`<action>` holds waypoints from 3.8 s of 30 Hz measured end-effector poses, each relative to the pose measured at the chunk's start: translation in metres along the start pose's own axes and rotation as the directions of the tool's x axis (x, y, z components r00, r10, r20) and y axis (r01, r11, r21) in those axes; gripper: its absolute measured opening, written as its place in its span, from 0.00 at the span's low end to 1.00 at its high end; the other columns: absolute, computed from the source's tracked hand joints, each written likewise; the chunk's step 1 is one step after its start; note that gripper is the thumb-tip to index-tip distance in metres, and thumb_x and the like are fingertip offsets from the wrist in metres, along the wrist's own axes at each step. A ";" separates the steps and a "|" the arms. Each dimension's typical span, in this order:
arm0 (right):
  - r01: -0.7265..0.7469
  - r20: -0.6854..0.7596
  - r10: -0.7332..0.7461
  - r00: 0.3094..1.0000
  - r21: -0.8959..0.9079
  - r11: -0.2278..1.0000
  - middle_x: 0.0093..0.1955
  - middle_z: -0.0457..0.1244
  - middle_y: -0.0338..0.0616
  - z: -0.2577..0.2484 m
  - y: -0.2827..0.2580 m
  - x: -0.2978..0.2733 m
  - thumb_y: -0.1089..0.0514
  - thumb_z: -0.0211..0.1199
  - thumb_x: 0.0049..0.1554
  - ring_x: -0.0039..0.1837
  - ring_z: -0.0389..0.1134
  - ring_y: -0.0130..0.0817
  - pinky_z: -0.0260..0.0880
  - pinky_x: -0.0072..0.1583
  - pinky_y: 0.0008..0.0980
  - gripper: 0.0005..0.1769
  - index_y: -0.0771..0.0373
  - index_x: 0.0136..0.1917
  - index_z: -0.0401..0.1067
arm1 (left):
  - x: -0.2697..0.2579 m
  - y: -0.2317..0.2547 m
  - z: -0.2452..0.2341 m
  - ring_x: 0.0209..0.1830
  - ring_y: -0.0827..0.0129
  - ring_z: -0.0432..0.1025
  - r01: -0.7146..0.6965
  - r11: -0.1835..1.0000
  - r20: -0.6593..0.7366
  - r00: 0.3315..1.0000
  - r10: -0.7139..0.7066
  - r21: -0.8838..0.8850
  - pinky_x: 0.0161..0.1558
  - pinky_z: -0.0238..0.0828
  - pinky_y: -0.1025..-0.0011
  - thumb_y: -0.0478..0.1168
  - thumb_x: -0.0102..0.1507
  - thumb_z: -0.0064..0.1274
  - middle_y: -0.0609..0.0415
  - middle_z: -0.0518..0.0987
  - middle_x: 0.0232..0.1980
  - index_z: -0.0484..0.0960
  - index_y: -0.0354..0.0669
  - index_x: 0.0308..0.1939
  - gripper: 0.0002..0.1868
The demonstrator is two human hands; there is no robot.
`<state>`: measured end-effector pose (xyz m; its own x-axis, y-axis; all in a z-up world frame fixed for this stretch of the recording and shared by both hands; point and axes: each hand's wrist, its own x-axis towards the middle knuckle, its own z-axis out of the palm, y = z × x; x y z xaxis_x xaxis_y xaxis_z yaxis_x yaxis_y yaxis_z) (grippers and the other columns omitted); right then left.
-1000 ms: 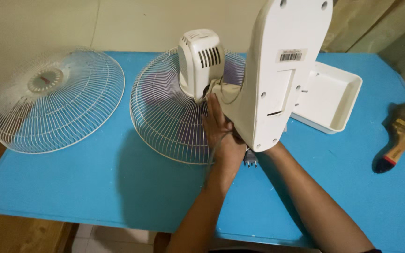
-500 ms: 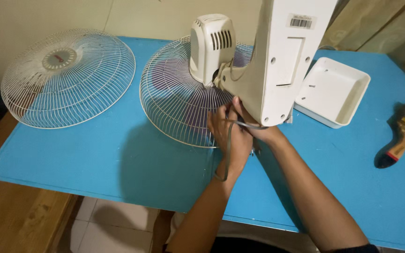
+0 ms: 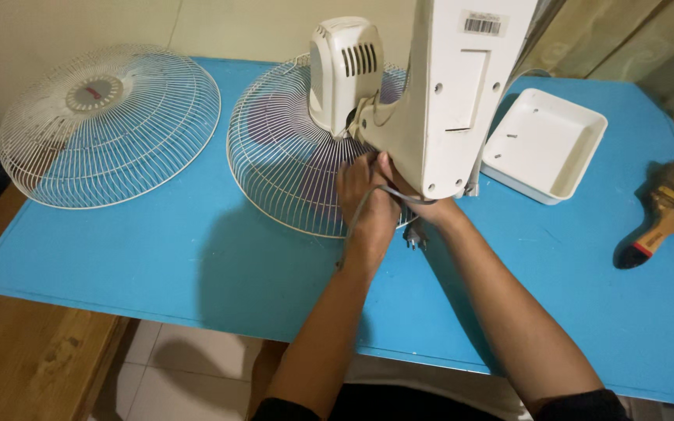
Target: The person assembles a table fan by attaching the motor housing to the fan cage and securing it with screws. They use a screwdriver to tighten multiple screws on the back of the motor housing and then attach the control panel to the front of the fan.
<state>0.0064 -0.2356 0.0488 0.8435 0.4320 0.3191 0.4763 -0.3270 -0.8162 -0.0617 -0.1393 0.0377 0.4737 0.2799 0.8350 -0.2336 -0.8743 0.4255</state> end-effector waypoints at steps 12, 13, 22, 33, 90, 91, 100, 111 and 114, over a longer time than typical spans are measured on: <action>-0.150 0.157 0.089 0.984 0.444 0.883 0.52 0.69 0.46 -0.018 0.061 0.019 0.48 0.65 0.61 0.51 0.70 0.35 0.75 0.51 0.35 0.22 0.66 0.60 0.74 | -0.049 0.051 -0.054 0.33 0.56 0.76 0.037 0.990 0.459 0.888 0.029 -0.135 0.35 0.75 0.59 0.30 0.69 0.50 0.43 0.81 0.34 0.82 0.35 0.44 0.05; -0.191 0.182 0.106 0.978 0.552 0.811 0.54 0.69 0.47 -0.020 0.074 0.020 0.49 0.64 0.61 0.52 0.72 0.35 0.76 0.52 0.35 0.22 0.67 0.61 0.73 | -0.058 0.063 -0.074 0.36 0.58 0.78 -0.035 0.948 0.446 0.877 0.181 -0.317 0.39 0.78 0.63 0.30 0.70 0.52 0.42 0.83 0.39 0.80 0.35 0.46 0.03; -0.468 0.428 0.228 0.874 0.620 0.630 0.60 0.70 0.46 -0.044 0.084 0.036 0.47 0.57 0.63 0.55 0.73 0.35 0.76 0.54 0.38 0.26 0.65 0.67 0.71 | 0.019 0.026 -0.131 0.51 0.62 0.79 0.264 0.798 -0.022 0.945 -0.328 -0.542 0.55 0.78 0.65 0.38 0.75 0.54 0.45 0.83 0.53 0.78 0.35 0.54 0.09; -0.597 0.601 0.239 0.763 0.511 0.619 0.49 0.66 0.38 -0.045 -0.001 0.060 0.49 0.66 0.63 0.47 0.67 0.24 0.68 0.46 0.25 0.20 0.60 0.61 0.66 | 0.019 0.042 -0.051 0.46 0.60 0.81 0.328 0.702 0.122 0.937 -0.328 -0.632 0.49 0.78 0.66 0.32 0.70 0.55 0.47 0.83 0.47 0.77 0.35 0.49 0.06; -0.392 0.425 0.348 0.836 0.019 0.920 0.45 0.71 0.45 -0.034 -0.062 0.068 0.52 0.71 0.52 0.47 0.71 0.28 0.70 0.50 0.27 0.23 0.70 0.53 0.72 | 0.025 -0.060 -0.022 0.49 0.70 0.82 0.524 0.569 0.260 0.837 -0.482 -0.634 0.54 0.79 0.73 0.31 0.65 0.61 0.51 0.86 0.51 0.84 0.38 0.51 0.11; -0.398 0.420 0.357 0.834 0.010 0.917 0.45 0.70 0.46 -0.034 -0.063 0.068 0.52 0.71 0.52 0.47 0.70 0.28 0.69 0.49 0.27 0.23 0.70 0.54 0.72 | 0.027 -0.060 -0.024 0.49 0.70 0.82 0.509 0.601 0.244 0.849 -0.469 -0.616 0.53 0.79 0.73 0.31 0.65 0.61 0.51 0.86 0.50 0.85 0.39 0.51 0.11; -0.380 0.425 0.332 0.842 0.031 0.924 0.46 0.70 0.47 -0.034 -0.060 0.067 0.53 0.71 0.52 0.48 0.70 0.29 0.70 0.50 0.28 0.24 0.72 0.55 0.71 | 0.034 -0.058 -0.029 0.49 0.67 0.81 0.463 0.688 0.191 0.879 -0.436 -0.560 0.54 0.77 0.71 0.32 0.66 0.62 0.53 0.85 0.48 0.86 0.42 0.49 0.08; -0.373 0.420 0.338 0.842 0.001 0.928 0.45 0.69 0.46 -0.035 -0.066 0.066 0.51 0.71 0.52 0.46 0.70 0.27 0.70 0.48 0.26 0.24 0.71 0.54 0.70 | 0.038 -0.057 -0.031 0.48 0.65 0.81 0.577 0.643 0.290 0.814 -0.503 -0.503 0.54 0.77 0.69 0.33 0.69 0.57 0.51 0.84 0.47 0.81 0.37 0.51 0.08; -0.387 0.404 0.364 0.839 -0.026 0.922 0.44 0.69 0.47 -0.035 -0.066 0.065 0.51 0.71 0.53 0.44 0.69 0.28 0.68 0.44 0.28 0.24 0.71 0.54 0.70 | 0.040 -0.058 -0.030 0.43 0.65 0.82 0.591 0.733 0.338 0.802 -0.492 -0.336 0.50 0.78 0.68 0.37 0.70 0.59 0.51 0.85 0.44 0.83 0.37 0.46 0.06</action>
<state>0.0382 -0.2156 0.1402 0.7812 0.5828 -0.2237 0.1189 -0.4908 -0.8631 -0.0542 -0.0659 0.0568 0.7818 0.5208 0.3430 -0.1767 -0.3424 0.9228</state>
